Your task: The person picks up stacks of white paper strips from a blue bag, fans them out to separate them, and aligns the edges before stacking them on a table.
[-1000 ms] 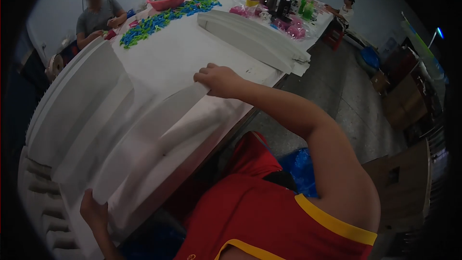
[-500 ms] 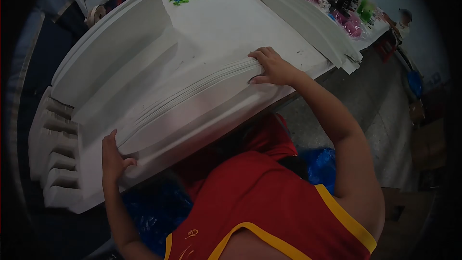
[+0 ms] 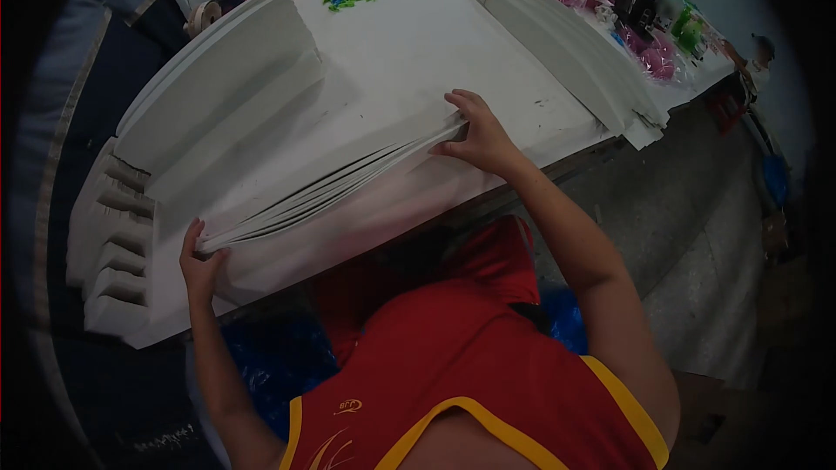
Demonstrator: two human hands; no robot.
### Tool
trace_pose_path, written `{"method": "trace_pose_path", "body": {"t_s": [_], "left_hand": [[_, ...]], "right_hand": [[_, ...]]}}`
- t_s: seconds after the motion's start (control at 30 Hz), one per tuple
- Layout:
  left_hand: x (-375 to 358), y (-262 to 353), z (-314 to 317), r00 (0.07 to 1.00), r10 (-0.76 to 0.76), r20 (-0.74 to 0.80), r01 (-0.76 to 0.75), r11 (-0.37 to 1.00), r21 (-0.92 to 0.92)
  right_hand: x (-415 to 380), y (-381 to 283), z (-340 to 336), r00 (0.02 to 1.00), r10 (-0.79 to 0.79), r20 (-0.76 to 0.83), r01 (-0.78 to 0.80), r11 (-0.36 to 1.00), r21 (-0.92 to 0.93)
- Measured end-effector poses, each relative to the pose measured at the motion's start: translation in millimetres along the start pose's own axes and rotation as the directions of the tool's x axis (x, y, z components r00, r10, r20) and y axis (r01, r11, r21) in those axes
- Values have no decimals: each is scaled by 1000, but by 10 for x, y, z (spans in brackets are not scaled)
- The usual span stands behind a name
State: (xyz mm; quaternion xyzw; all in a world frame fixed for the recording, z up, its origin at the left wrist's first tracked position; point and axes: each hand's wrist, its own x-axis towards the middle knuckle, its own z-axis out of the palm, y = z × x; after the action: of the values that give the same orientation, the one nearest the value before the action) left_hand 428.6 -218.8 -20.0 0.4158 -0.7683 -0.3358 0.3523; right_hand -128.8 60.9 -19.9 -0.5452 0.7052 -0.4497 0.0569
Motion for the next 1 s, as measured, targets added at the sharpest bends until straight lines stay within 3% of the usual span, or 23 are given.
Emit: {"method": "trace_pose_path", "body": {"t_s": [0.1,0.17,0.23,0.33,0.4,0.53,0.6,0.67,0.73,0.8,0.9,1.0], "left_hand": [[-24,35,-80,997,-30,69,24,995,95],[-3,15,-112,997,-11,78,0,991,135],[-28,-78,-96,996,-9,90,-6,985,170],[-14,-99,-27,998,17,61,-20,999,47],[-25,-37,8,999,41,31,-44,991,128],[-121,-11,23,997,25,67,-31,996,84],[-137,52,40,995,76,64,-86,981,174],[-156,77,33,994,88,61,-98,976,192],[-171,49,42,993,97,59,-108,972,209],[-207,5,35,999,43,21,-43,999,-6],[-200,-85,23,999,49,6,-49,997,67],[-214,-7,130,997,50,-67,-48,999,24]], "right_hand": [[41,-52,-57,999,-8,31,8,1000,-25],[39,-78,-131,978,108,179,-118,992,47],[11,32,-98,984,64,165,-70,997,28],[-4,154,-4,993,-7,116,10,1000,-26],[-13,75,-8,996,-24,87,31,997,-72],[-22,-177,-108,969,137,205,-135,991,-22],[-39,-188,-94,949,186,254,-184,982,-32],[-72,-115,-59,988,49,144,-31,992,-125],[-94,-70,-75,990,22,138,0,987,-160],[-89,-112,-108,991,-6,137,32,982,-188],[-63,-98,-155,985,58,162,-35,989,-143],[-57,-34,-73,997,-55,59,64,984,-167]]}}
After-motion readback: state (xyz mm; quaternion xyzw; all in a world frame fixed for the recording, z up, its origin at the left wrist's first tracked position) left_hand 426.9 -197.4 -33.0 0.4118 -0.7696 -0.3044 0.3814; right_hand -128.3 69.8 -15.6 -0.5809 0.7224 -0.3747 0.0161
